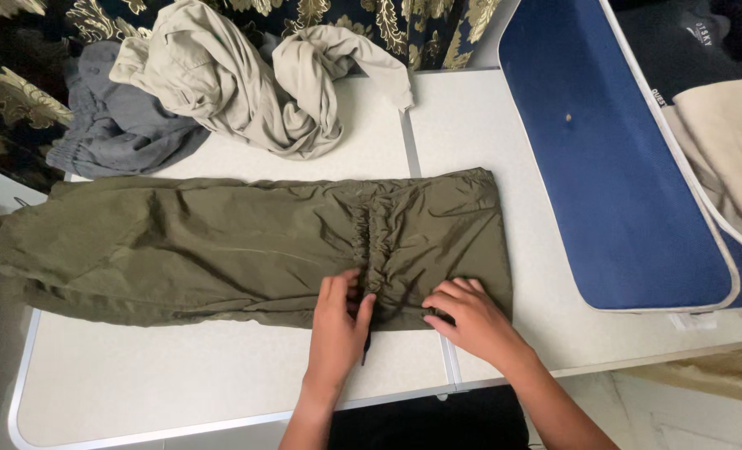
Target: The person folds a pair of green pants on a table, smoothing the fabric, aligning the legs, and folding it into a compact rectangle.
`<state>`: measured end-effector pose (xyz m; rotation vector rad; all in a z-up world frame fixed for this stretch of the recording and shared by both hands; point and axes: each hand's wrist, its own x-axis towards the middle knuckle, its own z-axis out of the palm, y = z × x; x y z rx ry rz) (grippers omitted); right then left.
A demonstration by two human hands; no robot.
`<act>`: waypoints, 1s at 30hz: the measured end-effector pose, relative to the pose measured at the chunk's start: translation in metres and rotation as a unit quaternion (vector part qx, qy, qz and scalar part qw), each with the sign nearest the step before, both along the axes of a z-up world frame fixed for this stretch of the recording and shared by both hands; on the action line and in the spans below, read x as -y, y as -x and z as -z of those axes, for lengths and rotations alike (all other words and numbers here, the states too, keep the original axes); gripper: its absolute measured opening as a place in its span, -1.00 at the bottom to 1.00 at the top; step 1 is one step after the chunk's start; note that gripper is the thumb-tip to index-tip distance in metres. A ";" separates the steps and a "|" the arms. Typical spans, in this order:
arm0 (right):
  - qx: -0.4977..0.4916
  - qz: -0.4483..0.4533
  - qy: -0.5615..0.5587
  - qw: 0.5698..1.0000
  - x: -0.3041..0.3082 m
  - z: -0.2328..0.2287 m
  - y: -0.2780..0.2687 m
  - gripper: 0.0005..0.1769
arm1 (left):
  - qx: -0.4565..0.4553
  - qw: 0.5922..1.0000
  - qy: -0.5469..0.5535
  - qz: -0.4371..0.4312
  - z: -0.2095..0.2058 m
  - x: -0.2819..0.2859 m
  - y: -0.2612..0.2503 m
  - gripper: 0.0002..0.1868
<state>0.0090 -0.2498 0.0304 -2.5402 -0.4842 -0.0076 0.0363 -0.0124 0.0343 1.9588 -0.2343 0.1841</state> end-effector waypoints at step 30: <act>-0.139 -0.007 -0.197 0.971 -0.071 0.004 0.018 -0.87 | -0.063 0.997 0.024 -0.034 0.029 0.002 0.002 -0.52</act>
